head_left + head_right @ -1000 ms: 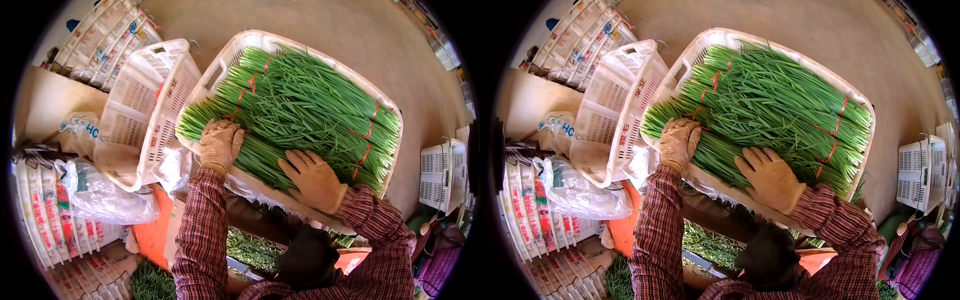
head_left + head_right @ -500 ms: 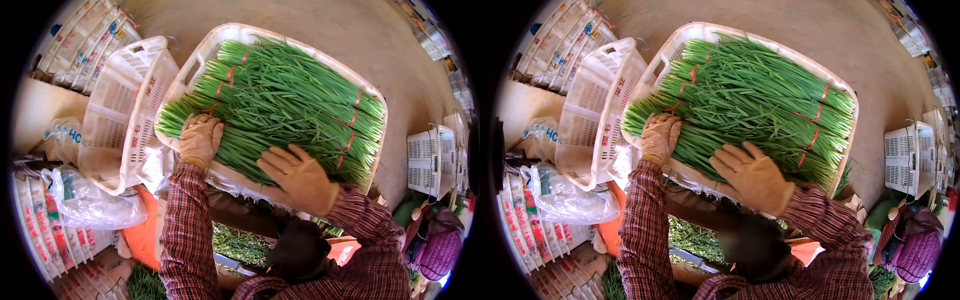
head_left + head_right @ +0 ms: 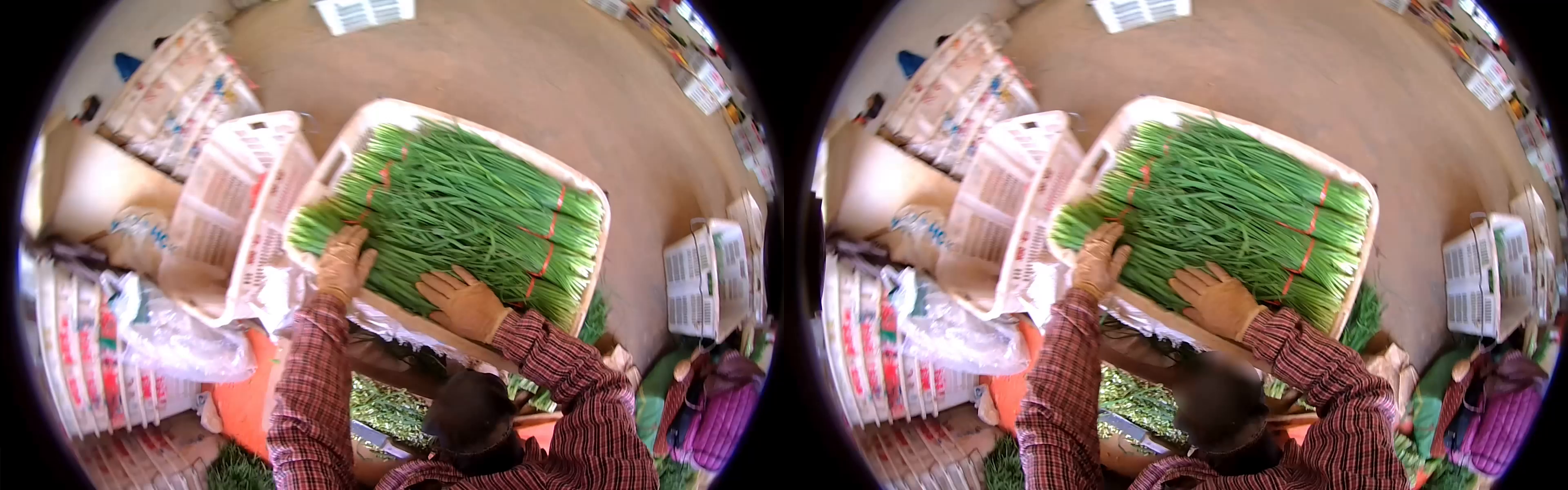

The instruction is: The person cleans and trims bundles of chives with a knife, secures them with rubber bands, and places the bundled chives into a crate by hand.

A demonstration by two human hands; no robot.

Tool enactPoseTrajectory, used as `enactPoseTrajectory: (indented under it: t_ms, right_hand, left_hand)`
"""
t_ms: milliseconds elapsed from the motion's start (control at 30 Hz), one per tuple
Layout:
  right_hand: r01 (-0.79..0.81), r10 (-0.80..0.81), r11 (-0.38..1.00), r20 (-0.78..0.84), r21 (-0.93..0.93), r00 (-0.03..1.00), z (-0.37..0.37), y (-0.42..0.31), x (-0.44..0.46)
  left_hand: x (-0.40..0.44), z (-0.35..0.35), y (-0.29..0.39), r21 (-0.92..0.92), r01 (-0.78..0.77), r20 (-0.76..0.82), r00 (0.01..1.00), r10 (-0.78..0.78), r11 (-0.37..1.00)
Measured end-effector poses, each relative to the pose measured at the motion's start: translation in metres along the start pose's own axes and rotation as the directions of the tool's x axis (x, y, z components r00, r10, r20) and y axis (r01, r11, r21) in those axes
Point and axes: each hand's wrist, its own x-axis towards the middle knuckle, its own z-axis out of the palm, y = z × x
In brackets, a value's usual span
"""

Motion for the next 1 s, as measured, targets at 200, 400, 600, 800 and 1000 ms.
enactPoseTrajectory:
  t_ms: [200, 400, 600, 800, 1000]
  right_hand:
    - [0.024, -0.029, 0.996, -0.060, -0.091, 0.998, -0.004, -0.009, -0.003]
    - [0.033, -0.054, 0.981, -0.104, -0.193, 0.993, -0.018, -0.031, 0.001]
    - [0.019, -0.037, 0.975, -0.073, -0.223, 0.997, -0.016, -0.066, -0.007]
    - [0.265, -0.251, 0.950, 0.101, -0.168, 0.963, 0.015, -0.170, -0.024]
    - [0.361, -0.280, 0.922, 0.403, -0.141, 0.871, 0.070, -0.246, -0.057]
  left_hand:
    - [-0.141, -0.125, 0.049, -0.095, 0.197, -0.067, 0.977, -0.203, 0.976]
    - [-0.419, -0.229, 0.061, -0.281, 0.689, -0.232, 0.627, -0.744, 0.668]
    - [-0.722, -0.176, 0.156, -0.868, 0.427, -0.422, -0.369, -0.828, 0.253]
    - [-0.869, 0.053, 0.248, -0.972, -0.043, 0.165, -0.823, -0.544, -0.230]
    - [-0.843, 0.117, 0.273, -0.868, -0.005, 0.285, -0.824, -0.489, -0.497]
